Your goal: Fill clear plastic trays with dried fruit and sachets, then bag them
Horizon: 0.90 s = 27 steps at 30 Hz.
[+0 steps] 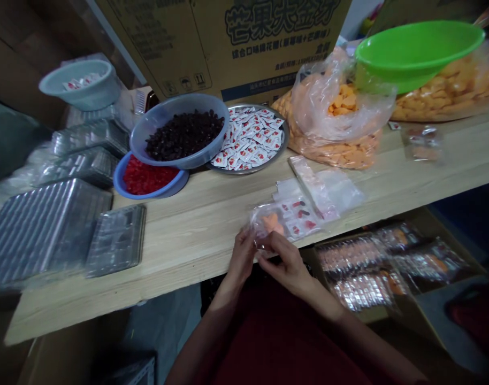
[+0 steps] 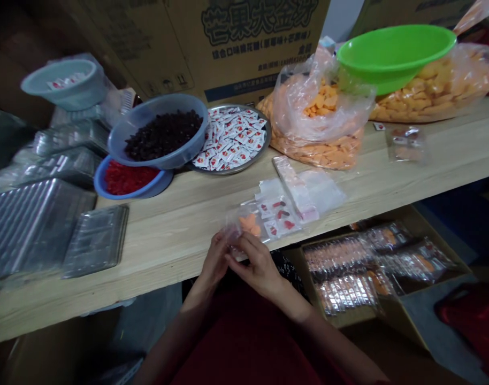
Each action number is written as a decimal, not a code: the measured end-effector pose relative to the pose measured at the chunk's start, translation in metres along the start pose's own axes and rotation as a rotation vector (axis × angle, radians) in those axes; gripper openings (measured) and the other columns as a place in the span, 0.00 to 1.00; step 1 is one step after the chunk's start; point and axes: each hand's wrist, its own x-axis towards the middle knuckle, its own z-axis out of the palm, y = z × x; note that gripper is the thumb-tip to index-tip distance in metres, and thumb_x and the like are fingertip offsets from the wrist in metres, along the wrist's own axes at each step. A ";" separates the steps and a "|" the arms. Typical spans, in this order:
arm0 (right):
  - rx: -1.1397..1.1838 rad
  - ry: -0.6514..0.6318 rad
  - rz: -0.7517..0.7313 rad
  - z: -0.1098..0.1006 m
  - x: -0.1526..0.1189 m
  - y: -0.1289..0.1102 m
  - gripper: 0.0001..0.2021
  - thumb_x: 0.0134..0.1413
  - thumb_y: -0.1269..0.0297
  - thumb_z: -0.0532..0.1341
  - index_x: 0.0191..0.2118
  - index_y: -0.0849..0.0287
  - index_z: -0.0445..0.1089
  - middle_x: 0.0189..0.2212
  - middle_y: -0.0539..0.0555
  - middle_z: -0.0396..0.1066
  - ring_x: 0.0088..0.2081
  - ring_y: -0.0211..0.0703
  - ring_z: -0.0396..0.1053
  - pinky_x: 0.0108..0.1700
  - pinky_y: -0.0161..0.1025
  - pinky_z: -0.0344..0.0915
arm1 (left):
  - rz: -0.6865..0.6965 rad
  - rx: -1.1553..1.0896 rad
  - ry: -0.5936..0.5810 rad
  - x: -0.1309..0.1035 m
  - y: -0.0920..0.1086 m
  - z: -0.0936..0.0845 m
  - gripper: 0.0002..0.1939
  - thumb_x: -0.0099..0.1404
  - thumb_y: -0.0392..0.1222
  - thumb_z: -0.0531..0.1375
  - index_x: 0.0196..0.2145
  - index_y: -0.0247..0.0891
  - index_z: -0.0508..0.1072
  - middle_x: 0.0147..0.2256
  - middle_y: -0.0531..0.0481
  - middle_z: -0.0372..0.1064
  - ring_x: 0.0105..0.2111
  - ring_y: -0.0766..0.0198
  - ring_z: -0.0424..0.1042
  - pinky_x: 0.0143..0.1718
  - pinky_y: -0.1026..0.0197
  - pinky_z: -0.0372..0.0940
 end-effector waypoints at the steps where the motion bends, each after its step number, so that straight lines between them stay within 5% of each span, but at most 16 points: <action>1: -0.068 -0.002 -0.009 -0.004 -0.001 -0.001 0.23 0.61 0.57 0.66 0.59 0.52 0.67 0.51 0.61 0.71 0.52 0.52 0.71 0.50 0.48 0.71 | 0.003 -0.002 -0.002 0.000 0.001 -0.001 0.17 0.60 0.54 0.68 0.36 0.37 0.79 0.33 0.48 0.75 0.34 0.62 0.71 0.40 0.61 0.65; 3: -0.230 -0.021 -0.038 -0.013 -0.002 0.000 0.39 0.55 0.53 0.71 0.69 0.51 0.57 0.66 0.66 0.59 0.66 0.63 0.58 0.62 0.61 0.62 | 0.026 0.014 -0.018 -0.001 0.003 0.001 0.16 0.62 0.54 0.66 0.38 0.38 0.80 0.35 0.47 0.76 0.37 0.59 0.73 0.44 0.59 0.66; 5: -0.323 -0.050 -0.074 -0.021 -0.003 0.002 0.37 0.62 0.59 0.66 0.72 0.48 0.52 0.70 0.63 0.55 0.71 0.62 0.52 0.67 0.67 0.54 | 0.065 0.076 -0.052 -0.003 0.006 0.005 0.15 0.63 0.53 0.66 0.37 0.38 0.80 0.34 0.47 0.76 0.38 0.58 0.72 0.46 0.58 0.66; 10: -0.161 0.107 -0.175 -0.047 0.006 0.001 0.24 0.70 0.72 0.53 0.67 0.49 0.64 0.63 0.58 0.68 0.65 0.51 0.65 0.64 0.57 0.65 | 0.191 0.270 -0.204 -0.017 0.033 0.021 0.13 0.66 0.51 0.64 0.37 0.38 0.79 0.37 0.47 0.76 0.40 0.58 0.71 0.48 0.58 0.65; 17: -0.096 0.586 0.105 -0.140 0.005 -0.037 0.12 0.68 0.64 0.59 0.51 0.49 0.78 0.51 0.52 0.78 0.52 0.48 0.77 0.56 0.51 0.74 | 0.356 0.338 -0.121 0.000 0.065 0.009 0.14 0.64 0.48 0.67 0.45 0.41 0.76 0.46 0.46 0.74 0.44 0.62 0.72 0.50 0.60 0.65; 21: -0.358 0.708 0.269 -0.199 -0.050 -0.043 0.12 0.69 0.60 0.59 0.50 0.53 0.79 0.48 0.53 0.80 0.47 0.46 0.78 0.50 0.45 0.75 | 0.290 0.403 -0.096 0.020 0.048 -0.004 0.13 0.63 0.49 0.68 0.41 0.38 0.77 0.40 0.49 0.76 0.40 0.65 0.73 0.50 0.61 0.65; 25: -0.848 0.887 0.567 -0.263 -0.152 -0.036 0.16 0.69 0.56 0.59 0.54 0.55 0.78 0.42 0.58 0.81 0.36 0.45 0.78 0.38 0.40 0.71 | 0.220 0.451 -0.082 0.031 0.028 -0.011 0.15 0.61 0.49 0.69 0.40 0.37 0.77 0.39 0.50 0.76 0.38 0.66 0.74 0.48 0.60 0.67; 27: -0.978 0.852 0.769 -0.292 -0.208 -0.025 0.17 0.70 0.55 0.57 0.57 0.51 0.76 0.42 0.60 0.81 0.33 0.46 0.77 0.38 0.42 0.68 | 0.201 0.472 -0.080 0.033 0.021 -0.009 0.15 0.59 0.50 0.69 0.39 0.37 0.76 0.38 0.51 0.76 0.37 0.65 0.75 0.47 0.60 0.69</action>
